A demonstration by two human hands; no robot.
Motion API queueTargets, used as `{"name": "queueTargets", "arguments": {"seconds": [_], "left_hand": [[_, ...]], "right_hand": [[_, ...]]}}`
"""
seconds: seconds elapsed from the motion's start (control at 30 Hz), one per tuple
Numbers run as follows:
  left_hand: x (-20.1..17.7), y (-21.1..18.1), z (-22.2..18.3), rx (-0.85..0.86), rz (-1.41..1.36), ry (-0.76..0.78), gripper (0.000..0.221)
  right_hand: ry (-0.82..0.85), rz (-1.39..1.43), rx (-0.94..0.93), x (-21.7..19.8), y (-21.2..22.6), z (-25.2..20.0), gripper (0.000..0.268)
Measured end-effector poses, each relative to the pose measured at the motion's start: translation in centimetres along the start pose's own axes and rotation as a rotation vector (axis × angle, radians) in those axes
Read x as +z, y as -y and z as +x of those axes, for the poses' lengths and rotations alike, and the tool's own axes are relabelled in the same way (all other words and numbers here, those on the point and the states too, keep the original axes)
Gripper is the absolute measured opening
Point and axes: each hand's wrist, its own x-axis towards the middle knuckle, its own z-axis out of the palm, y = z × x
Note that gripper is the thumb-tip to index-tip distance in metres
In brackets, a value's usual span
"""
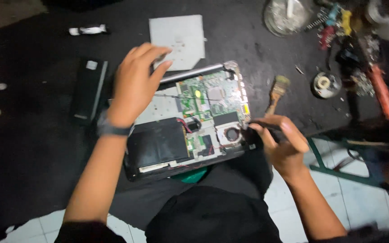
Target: Reattaching internal components such as the cooling fan and connecting ribbon cables inside a laptop.
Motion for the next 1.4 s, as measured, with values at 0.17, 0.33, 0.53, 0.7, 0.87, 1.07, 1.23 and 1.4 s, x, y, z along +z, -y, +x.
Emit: {"name": "queueTargets", "arguments": {"seconds": [0.17, 0.33, 0.53, 0.7, 0.87, 1.07, 1.23, 1.4], "left_hand": [[3.5, 4.6, 3.3, -0.03, 0.134, -0.101, 0.021], [5.0, 4.6, 4.4, -0.098, 0.188, -0.074, 0.019], [5.9, 4.9, 4.6, -0.083, 0.176, -0.148, 0.006], [6.7, 5.6, 5.0, -0.132, 0.098, -0.117, 0.014], [7.6, 6.5, 4.9, -0.118, 0.125, -0.091, 0.013], [7.0, 6.0, 5.1, -0.114, 0.008, -0.114, 0.019], [6.3, 5.5, 5.2, -0.128, -0.191, -0.123, 0.025], [5.2, 4.5, 5.1, -0.055, -0.335, -0.194, 0.012]], "right_hand": [[0.058, 0.105, 0.028, -0.8, -0.2, -0.6, 0.073], [-0.015, 0.069, -0.021, -0.2, -0.2, -1.0, 0.084], [0.131, 0.191, 0.208, -0.6, -2.1, -4.1, 0.078], [0.157, 0.235, 0.162, -0.8, 0.3, 0.8, 0.087], [0.13, 0.174, 0.11, -0.4, -1.3, -2.2, 0.073], [0.169, 0.21, 0.209, -1.0, -1.8, -3.5, 0.084], [0.071, 0.146, 0.104, 0.1, -1.1, -3.0, 0.066], [0.055, 0.055, 0.091, 0.3, -2.4, -4.7, 0.064]]}}
